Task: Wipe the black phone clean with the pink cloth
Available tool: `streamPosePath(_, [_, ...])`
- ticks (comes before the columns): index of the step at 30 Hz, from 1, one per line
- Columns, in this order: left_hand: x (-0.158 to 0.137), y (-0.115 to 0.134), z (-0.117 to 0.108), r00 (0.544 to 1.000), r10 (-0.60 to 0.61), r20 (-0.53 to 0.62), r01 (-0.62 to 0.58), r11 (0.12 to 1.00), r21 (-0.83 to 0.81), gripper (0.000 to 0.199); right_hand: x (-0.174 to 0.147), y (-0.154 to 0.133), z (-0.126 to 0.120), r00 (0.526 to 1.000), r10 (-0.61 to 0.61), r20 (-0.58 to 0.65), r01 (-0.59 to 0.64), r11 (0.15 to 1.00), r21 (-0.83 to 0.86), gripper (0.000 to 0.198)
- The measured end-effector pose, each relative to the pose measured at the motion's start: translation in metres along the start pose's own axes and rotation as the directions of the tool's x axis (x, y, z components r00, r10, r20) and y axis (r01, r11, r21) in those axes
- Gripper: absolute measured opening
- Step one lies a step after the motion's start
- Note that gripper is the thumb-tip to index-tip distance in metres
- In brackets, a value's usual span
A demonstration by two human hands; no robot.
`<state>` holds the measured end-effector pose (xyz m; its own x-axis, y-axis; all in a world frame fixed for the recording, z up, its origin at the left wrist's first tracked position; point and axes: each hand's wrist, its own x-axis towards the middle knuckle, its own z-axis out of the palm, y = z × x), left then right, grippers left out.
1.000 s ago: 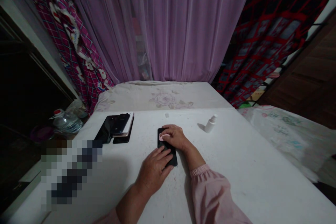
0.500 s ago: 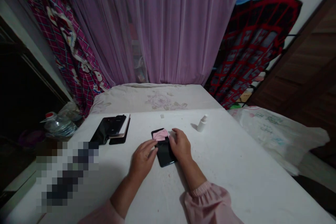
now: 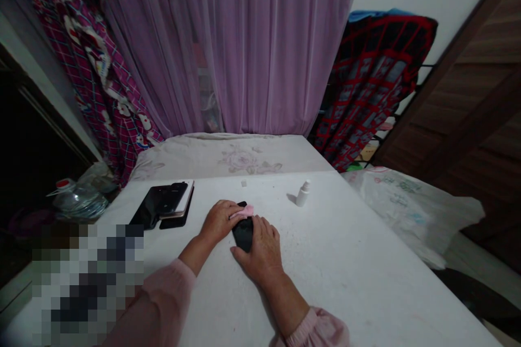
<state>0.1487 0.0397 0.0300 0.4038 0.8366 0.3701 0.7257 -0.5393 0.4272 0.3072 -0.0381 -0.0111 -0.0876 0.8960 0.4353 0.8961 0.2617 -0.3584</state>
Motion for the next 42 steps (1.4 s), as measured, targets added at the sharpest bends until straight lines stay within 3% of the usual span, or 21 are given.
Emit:
streamPosePath(6, [-0.007,0.002,0.001,0.987,-0.096,-0.127,0.116,0.979,0.166,0.023,-0.006,0.008,-0.008,0.998,0.066,-0.022,-0.067,0.996,-0.062,0.067])
streamPosePath(11, [-0.007,0.004,-0.001,0.989,-0.091,-0.119,0.116,0.968,0.224,0.024,-0.001,0.007,-0.01,0.998,0.06,-0.003,-0.061,0.998,-0.036,0.062])
streamPosePath(21, [-0.018,0.024,0.0,0.998,-0.009,-0.056,0.014,0.995,0.098,0.017,0.01,0.006,-0.007,0.998,0.057,-0.012,-0.057,0.998,0.001,0.059])
streamPosePath(27, [-0.005,0.015,0.001,0.986,-0.085,-0.143,0.112,0.975,0.191,0.015,0.011,0.002,-0.01,0.997,0.076,-0.009,-0.075,0.997,0.023,0.056])
streamPosePath(34, [0.001,0.009,-0.001,0.974,-0.166,-0.156,0.202,0.945,0.256,0.018,0.012,0.0,-0.013,0.998,0.061,0.006,-0.061,0.998,0.03,0.056])
streamPosePath(42, [-0.007,0.031,0.004,0.998,0.024,-0.065,-0.015,0.992,0.127,0.019,0.014,-0.005,-0.015,0.998,0.063,-0.029,-0.062,0.997,0.044,0.053])
